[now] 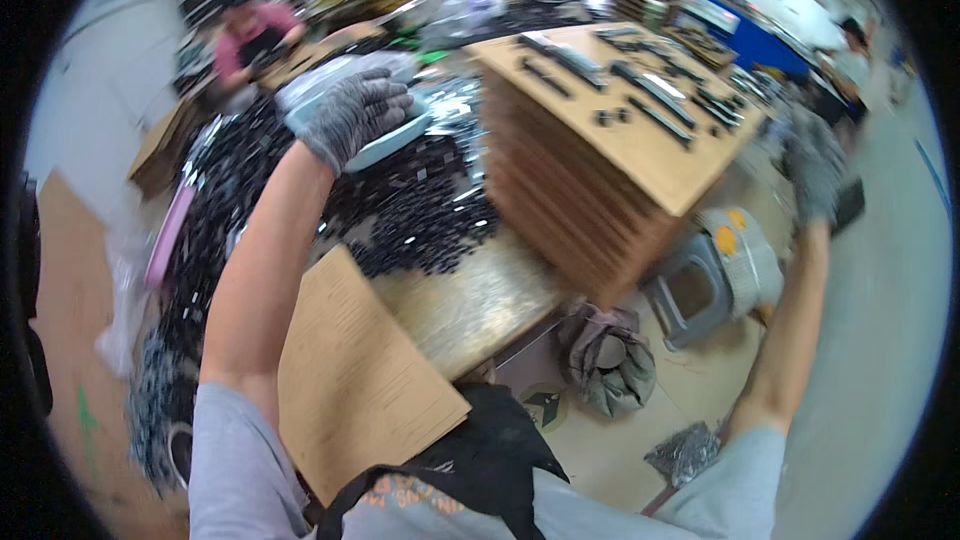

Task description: The person assembles a tool kit by picking various tools and fasteners from piles on the table and placing them into designated slots on a cardboard template. They handle hammers, wrenches, bolts, and washers, arranging them according to the layout on the template.

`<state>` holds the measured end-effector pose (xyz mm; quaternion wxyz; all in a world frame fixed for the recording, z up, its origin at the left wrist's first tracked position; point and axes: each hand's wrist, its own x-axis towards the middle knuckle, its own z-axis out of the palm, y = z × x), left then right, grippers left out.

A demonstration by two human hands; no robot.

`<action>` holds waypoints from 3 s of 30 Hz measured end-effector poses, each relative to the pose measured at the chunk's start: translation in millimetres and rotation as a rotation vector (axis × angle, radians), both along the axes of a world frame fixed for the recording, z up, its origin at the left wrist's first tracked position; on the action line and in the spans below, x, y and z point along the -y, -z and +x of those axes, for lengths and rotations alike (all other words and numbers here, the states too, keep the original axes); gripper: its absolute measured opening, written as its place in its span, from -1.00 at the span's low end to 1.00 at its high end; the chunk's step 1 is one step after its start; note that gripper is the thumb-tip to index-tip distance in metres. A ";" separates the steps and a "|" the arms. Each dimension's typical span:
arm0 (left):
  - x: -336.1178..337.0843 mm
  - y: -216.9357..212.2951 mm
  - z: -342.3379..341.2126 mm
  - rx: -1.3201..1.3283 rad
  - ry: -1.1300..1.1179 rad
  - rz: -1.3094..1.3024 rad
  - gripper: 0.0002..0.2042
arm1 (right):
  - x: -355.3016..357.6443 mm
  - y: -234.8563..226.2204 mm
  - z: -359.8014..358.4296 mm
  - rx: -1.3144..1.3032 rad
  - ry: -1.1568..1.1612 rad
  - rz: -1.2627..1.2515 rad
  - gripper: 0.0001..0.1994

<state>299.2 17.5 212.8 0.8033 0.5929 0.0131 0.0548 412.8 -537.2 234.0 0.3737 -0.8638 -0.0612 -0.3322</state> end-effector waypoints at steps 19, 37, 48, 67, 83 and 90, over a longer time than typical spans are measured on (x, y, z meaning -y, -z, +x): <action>48.4 217.6 -259.1 0.015 0.132 1.587 -0.32 | -526.1 203.0 -60.0 -0.135 -0.695 -0.931 -0.55; 51.6 226.5 -233.5 0.184 0.090 1.435 -0.65 | -548.1 225.8 -56.3 -0.174 -0.757 -1.159 -0.76; 42.1 228.7 -241.8 0.148 0.086 1.429 -0.66 | -549.6 188.2 -76.2 -0.210 -0.740 -1.363 -0.78; -96.1 216.2 -338.5 -0.492 -0.715 0.292 -0.72 | -550.9 198.4 -248.0 -0.281 -1.435 -0.584 -0.77; -99.9 199.4 -354.0 -0.514 -0.496 1.291 -0.65 | -532.0 234.4 -294.2 -0.176 -1.399 -0.669 -0.87; -110.3 217.1 -351.6 -0.329 -0.538 1.147 -0.81 | -562.8 254.5 -310.1 -0.204 -1.417 -0.505 -0.75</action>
